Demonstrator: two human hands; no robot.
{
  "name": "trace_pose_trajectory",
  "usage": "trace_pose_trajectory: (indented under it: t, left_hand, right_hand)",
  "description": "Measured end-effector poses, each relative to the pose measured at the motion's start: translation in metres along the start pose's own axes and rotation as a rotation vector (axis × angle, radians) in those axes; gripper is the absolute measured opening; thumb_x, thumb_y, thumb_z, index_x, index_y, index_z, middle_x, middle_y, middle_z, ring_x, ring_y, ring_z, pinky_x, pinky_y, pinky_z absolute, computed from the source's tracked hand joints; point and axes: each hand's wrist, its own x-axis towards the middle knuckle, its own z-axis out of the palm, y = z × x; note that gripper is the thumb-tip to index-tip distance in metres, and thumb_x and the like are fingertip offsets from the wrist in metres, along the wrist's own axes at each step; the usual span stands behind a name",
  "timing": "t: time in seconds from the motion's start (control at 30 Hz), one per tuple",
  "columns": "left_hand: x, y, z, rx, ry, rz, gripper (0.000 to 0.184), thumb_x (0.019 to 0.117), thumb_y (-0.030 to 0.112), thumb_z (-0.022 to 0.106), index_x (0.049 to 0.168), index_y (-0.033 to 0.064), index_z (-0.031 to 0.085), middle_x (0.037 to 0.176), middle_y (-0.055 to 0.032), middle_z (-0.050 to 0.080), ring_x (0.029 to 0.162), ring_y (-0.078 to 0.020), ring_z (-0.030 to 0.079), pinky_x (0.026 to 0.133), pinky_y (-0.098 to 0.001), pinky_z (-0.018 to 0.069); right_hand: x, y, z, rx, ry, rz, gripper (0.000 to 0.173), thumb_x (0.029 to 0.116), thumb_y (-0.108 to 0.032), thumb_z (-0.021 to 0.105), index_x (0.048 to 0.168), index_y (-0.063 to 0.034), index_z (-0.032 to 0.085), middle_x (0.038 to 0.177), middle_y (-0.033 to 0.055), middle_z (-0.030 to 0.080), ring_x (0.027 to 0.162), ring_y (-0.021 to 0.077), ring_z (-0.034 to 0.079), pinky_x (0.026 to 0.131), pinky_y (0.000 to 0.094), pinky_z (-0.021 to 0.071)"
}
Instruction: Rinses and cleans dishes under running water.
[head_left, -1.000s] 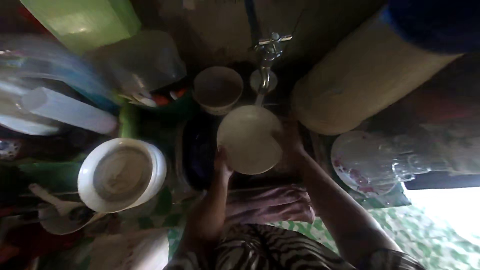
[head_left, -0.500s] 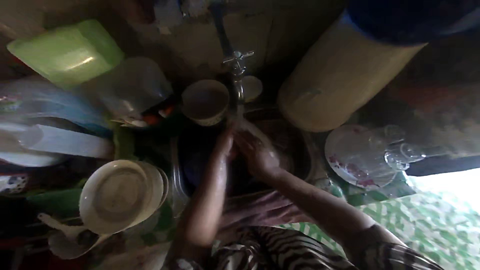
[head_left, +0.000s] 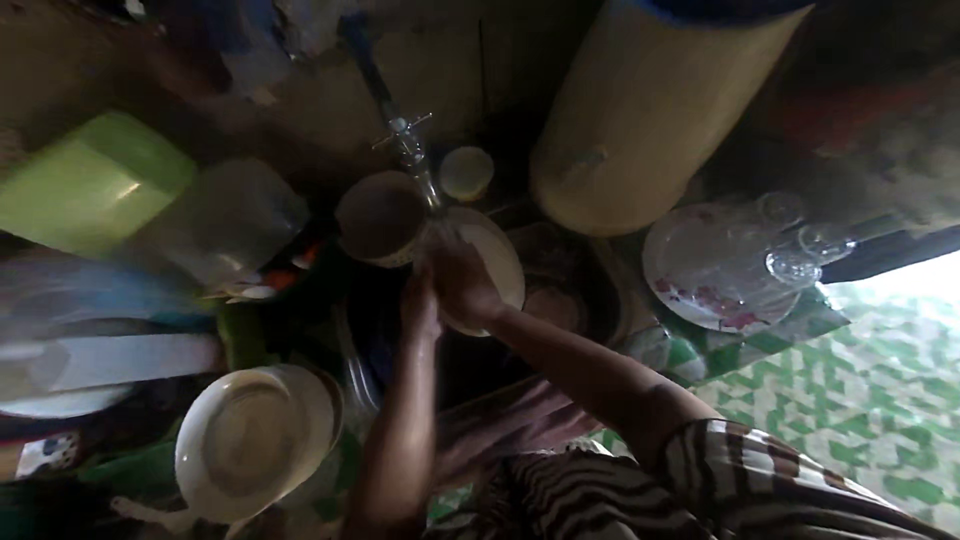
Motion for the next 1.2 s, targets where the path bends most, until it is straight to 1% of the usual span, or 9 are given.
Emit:
trace_pose_trajectory:
  t: [0.13,0.37,0.57,0.7,0.77,0.83,0.93,1.07,1.2]
  left_hand:
    - [-0.001,-0.005,-0.014,-0.241,0.011,-0.009,0.039,0.1108,0.032,0.044,0.14,0.0088,0.053,0.12,-0.0118,0.068,0.105,-0.0205,0.069,0.089,-0.0437,0.0592]
    - [-0.012,-0.007,-0.025,-0.163,-0.126,0.061,0.033,0.1083,0.017,0.049,0.139,0.0056,0.052,0.117,-0.0111,0.069,0.102,-0.019,0.07,0.089,-0.0417,0.0603]
    - [-0.024,0.021,-0.049,0.345,-0.441,0.298,0.035,0.1018,0.018,0.06,0.133,0.0024,0.06,0.112,-0.0088,0.073,0.1,-0.0131,0.071,0.091,-0.0355,0.0609]
    - [-0.049,0.043,-0.055,0.569,-0.628,0.451,0.03,0.0994,0.018,0.065,0.122,-0.002,0.067,0.104,-0.0068,0.073,0.095,-0.0032,0.068,0.09,-0.0249,0.0568]
    - [-0.058,0.044,-0.059,0.775,-0.741,0.562,0.031,0.1026,0.023,0.061,0.124,0.002,0.07,0.107,-0.0118,0.074,0.098,-0.014,0.07,0.092,-0.0333,0.0562]
    - [-0.06,0.039,-0.064,0.989,-0.854,0.724,0.033,0.1052,0.017,0.055,0.135,0.0093,0.067,0.128,-0.0134,0.071,0.12,-0.0283,0.068,0.104,-0.0476,0.0518]
    - [-0.053,0.01,-0.081,1.175,-0.905,0.999,0.045,0.099,-0.002,0.053,0.135,0.0206,0.069,0.141,-0.0008,0.065,0.138,-0.0286,0.054,0.114,-0.0555,0.0409]
    - [-0.05,-0.026,-0.094,1.238,-0.686,0.888,0.048,0.1001,0.002,0.057,0.141,0.0262,0.065,0.154,-0.0031,0.054,0.15,-0.0306,0.038,0.122,-0.0685,0.0172]
    - [-0.042,-0.094,-0.091,0.601,0.021,0.643,0.058,0.09,-0.008,0.053,0.147,-0.0005,0.052,0.162,-0.0256,0.034,0.152,-0.0367,0.031,0.125,-0.0521,0.028]
  right_hand:
    - [-0.081,0.037,0.013,0.057,0.017,-0.153,0.044,0.108,-0.035,0.044,0.148,-0.0245,0.057,0.161,0.0121,0.042,0.152,0.0313,0.033,0.124,0.0603,0.0238]
    - [-0.066,0.089,-0.005,0.4,0.17,0.425,0.055,0.1106,-0.032,0.038,0.162,-0.0123,0.031,0.17,0.0158,0.02,0.157,0.032,0.02,0.126,0.0523,0.0227]
    - [-0.039,0.064,-0.057,1.032,0.2,0.932,0.081,0.0972,-0.078,0.03,0.152,-0.02,0.045,0.145,0.0098,0.056,0.13,0.0272,0.056,0.104,0.054,0.0496]
    - [-0.051,0.047,-0.092,1.116,0.062,0.797,0.051,0.1108,-0.046,0.034,0.144,-0.0108,0.05,0.128,0.0108,0.064,0.111,0.0221,0.066,0.091,0.042,0.0579]
    - [-0.063,0.065,-0.094,0.906,-0.052,0.477,0.034,0.1085,-0.014,0.045,0.139,-0.0045,0.055,0.128,0.0085,0.064,0.112,0.0125,0.064,0.094,0.0321,0.0558]
    - [-0.069,0.108,-0.079,0.736,-0.068,0.21,0.036,0.1067,-0.018,0.048,0.138,-0.0022,0.057,0.128,0.01,0.066,0.113,0.0091,0.066,0.091,0.0253,0.0573]
    - [-0.028,0.073,-0.104,0.718,-0.296,0.79,0.029,0.1052,-0.019,0.056,0.132,-0.009,0.06,0.115,0.0038,0.067,0.099,0.008,0.065,0.089,0.0286,0.0557]
    - [-0.011,0.071,-0.079,0.379,-0.349,0.774,0.064,0.0962,-0.039,0.072,0.151,-0.0154,0.049,0.142,0.0179,0.059,0.127,0.0329,0.059,0.106,0.056,0.048]
    - [-0.02,0.069,-0.056,0.499,-0.175,0.774,0.064,0.0965,-0.037,0.072,0.153,-0.0217,0.045,0.141,0.0176,0.059,0.123,0.0357,0.06,0.099,0.0582,0.0509]
